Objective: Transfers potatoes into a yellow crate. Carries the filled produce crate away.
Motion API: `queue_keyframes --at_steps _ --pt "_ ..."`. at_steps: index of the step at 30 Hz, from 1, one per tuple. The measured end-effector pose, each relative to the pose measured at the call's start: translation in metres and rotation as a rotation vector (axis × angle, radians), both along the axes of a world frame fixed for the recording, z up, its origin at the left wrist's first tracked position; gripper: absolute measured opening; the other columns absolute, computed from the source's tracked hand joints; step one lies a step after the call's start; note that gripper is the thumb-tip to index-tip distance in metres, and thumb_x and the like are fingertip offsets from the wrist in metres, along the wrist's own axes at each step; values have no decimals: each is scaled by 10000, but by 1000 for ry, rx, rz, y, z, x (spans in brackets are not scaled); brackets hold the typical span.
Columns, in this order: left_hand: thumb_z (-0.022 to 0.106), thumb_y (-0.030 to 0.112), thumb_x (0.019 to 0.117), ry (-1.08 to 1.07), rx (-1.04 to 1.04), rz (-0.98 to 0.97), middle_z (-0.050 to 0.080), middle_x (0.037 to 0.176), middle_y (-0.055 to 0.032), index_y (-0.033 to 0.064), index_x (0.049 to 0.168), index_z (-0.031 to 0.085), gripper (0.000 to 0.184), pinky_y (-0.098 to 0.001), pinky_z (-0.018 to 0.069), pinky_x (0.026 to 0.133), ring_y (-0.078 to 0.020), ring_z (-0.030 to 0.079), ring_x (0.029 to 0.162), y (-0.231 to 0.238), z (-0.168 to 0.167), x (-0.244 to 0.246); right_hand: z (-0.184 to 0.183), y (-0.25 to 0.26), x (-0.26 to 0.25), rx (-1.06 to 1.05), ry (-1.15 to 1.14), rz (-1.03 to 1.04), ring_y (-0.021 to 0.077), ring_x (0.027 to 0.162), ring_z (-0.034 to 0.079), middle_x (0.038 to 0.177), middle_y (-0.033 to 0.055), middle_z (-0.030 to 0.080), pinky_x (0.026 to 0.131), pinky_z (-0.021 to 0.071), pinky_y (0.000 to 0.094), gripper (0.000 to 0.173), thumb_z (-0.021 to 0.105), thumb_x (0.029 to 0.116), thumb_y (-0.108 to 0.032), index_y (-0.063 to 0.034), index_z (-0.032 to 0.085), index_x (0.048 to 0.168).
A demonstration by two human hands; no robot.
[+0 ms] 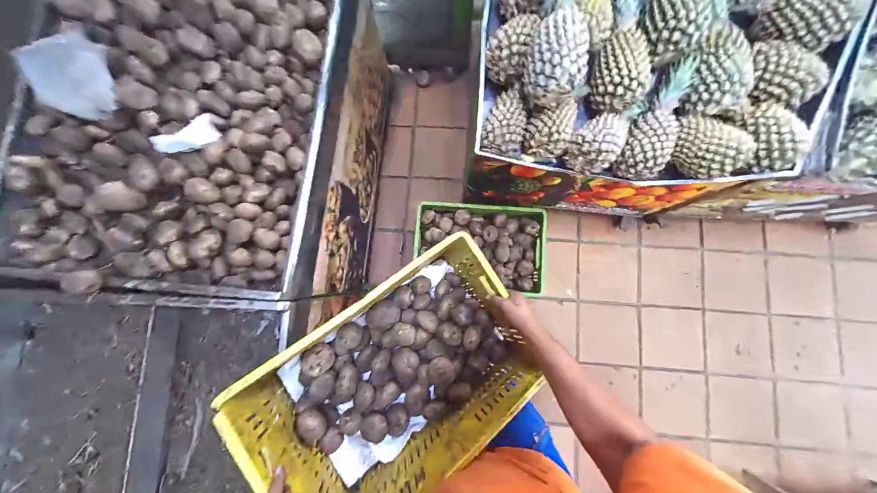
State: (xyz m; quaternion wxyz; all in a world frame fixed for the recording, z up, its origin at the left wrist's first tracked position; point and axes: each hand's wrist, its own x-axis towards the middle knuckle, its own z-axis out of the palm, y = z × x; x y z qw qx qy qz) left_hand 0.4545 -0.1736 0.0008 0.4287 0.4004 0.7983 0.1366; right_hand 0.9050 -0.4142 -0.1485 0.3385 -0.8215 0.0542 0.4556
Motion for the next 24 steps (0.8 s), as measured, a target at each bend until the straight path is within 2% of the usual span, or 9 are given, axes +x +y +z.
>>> queue_keyframes --at_steps 2,5,7,10,12,15,20,21,24 --pt "592 338 1045 -43 -22 -82 467 605 40 81 1052 566 258 -238 433 397 -61 431 420 -3 -28 83 -17 -40 59 -70 -44 -103 313 909 701 983 162 720 829 557 585 509 686 915 -521 -58 705 1127" --pt "642 314 1018 -77 -58 -202 509 703 -13 59 1253 600 349 -261 406 435 -87 424 476 5 -89 193 -49 -83 131 -144 -98 -204 330 962 698 1042 178 721 862 549 598 539 672 923 -532 -68 696 1196" --pt "622 337 1030 -84 -136 -288 521 740 -33 39 1251 589 372 -281 442 475 -108 460 516 9 -142 253 -76 -105 177 -147 -144 -276 317 974 692 1063 186 715 881 540 571 506 677 945 -478 -50 689 1213" --pt "599 324 1043 -84 -296 -404 586 878 -101 37 1375 536 443 -339 511 569 -162 545 621 12 -215 324 -124 -135 236 -141 -146 -372 317 1024 685 1127 202 701 922 537 552 505 689 953 -407 -31 640 1287" --pt "605 326 1039 -48 -390 -467 645 1066 -172 37 1416 514 484 -422 559 728 -232 627 800 9 -249 361 -152 -148 263 -177 -102 -365 319 1037 674 1170 211 682 919 535 545 513 685 950 -356 -33 602 1341" --pt "609 333 1034 -34 -483 -495 633 1135 -168 36 1416 512 494 -438 551 810 -247 631 904 4 -294 403 -191 -161 288 -257 -49 -365 324 1068 652 1222 212 657 912 525 541 520 672 945 -300 -57 564 1392" --pt "636 418 1005 24 -569 -463 635 1228 -163 40 1359 568 522 -471 534 918 -265 629 1077 -2 -321 423 -219 -168 283 -308 -176 -324 411 1296 561 1385 244 597 1063 440 641 719 757 872 -375 -80 497 1474" --pt "636 429 1004 30 -581 -489 622 1332 -177 53 1418 539 568 -497 526 992 -288 618 1199 0 -315 418 -221 -170 279 -287 -210 -327 409 1342 518 1431 244 558 1096 413 634 745 778 845 -369 -85 502 1476" --pt "641 363 1013 139 -557 -812 518 1467 -216 44 1524 402 648 -529 449 1079 -333 518 1334 7 -286 404 -211 -171 270 -178 -314 -437 375 1416 432 1534 253 428 1149 399 538 779 800 811 -299 -99 490 1496"
